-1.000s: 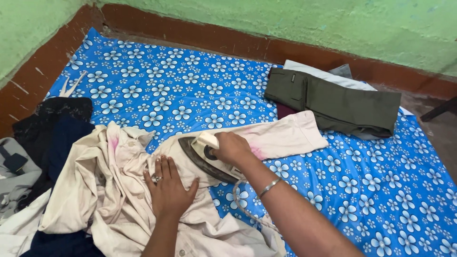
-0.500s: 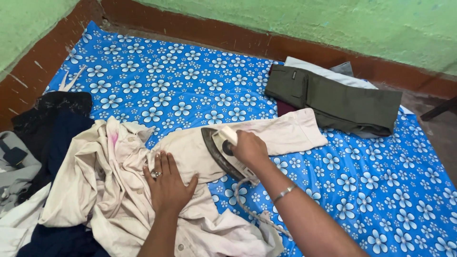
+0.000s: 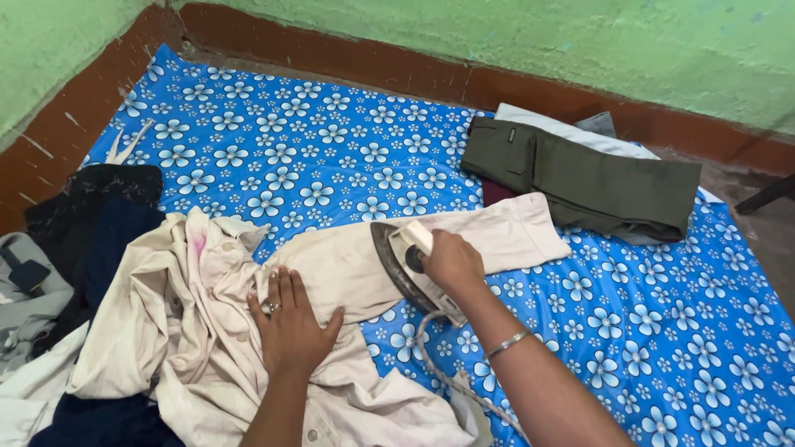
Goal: The person irons a light-colored shirt laid out on a blue floral bedsheet. They use an electric iron to smooth the front, sleeves, and back of the shirt, adjusting the fabric with their hands as needed.
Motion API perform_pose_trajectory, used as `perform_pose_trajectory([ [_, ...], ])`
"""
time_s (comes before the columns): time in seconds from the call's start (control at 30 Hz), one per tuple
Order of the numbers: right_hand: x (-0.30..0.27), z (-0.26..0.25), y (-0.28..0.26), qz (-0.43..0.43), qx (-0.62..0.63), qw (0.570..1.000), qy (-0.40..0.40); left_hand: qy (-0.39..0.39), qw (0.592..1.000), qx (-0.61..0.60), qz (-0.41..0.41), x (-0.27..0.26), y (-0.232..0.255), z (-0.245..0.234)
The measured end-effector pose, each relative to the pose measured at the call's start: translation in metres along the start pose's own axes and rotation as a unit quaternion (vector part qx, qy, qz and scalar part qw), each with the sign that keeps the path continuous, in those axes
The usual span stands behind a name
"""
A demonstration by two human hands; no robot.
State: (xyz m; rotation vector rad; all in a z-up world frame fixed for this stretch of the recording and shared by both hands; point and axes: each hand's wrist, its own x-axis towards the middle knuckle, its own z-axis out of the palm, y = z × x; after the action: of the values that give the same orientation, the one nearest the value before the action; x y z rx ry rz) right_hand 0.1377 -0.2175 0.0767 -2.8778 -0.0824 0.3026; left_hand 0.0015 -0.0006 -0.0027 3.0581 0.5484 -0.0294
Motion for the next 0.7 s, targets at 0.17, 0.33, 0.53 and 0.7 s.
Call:
perform_pose_trajectory([
  [0.17, 0.015, -0.003, 0.014, 0.018, 0.003, 0.999, 0.05, 0.002, 1.0, 0.004, 0.001, 0.0, -0.001, 0.003],
  [0.33, 0.009, -0.004, 0.023, 0.023, 0.0, 0.999, 0.022, 0.003, 1.0, 0.005, -0.002, -0.001, 0.0, 0.003],
  [0.53, 0.014, -0.007, 0.028, 0.054, 0.013, 0.998, 0.043, 0.009, 1.0, -0.004, -0.005, -0.004, 0.003, -0.01],
  [0.7, 0.012, -0.007, 0.034, 0.055, 0.015, 0.998, 0.03, 0.013, 0.998, -0.05, -0.033, 0.018, 0.047, -0.008],
])
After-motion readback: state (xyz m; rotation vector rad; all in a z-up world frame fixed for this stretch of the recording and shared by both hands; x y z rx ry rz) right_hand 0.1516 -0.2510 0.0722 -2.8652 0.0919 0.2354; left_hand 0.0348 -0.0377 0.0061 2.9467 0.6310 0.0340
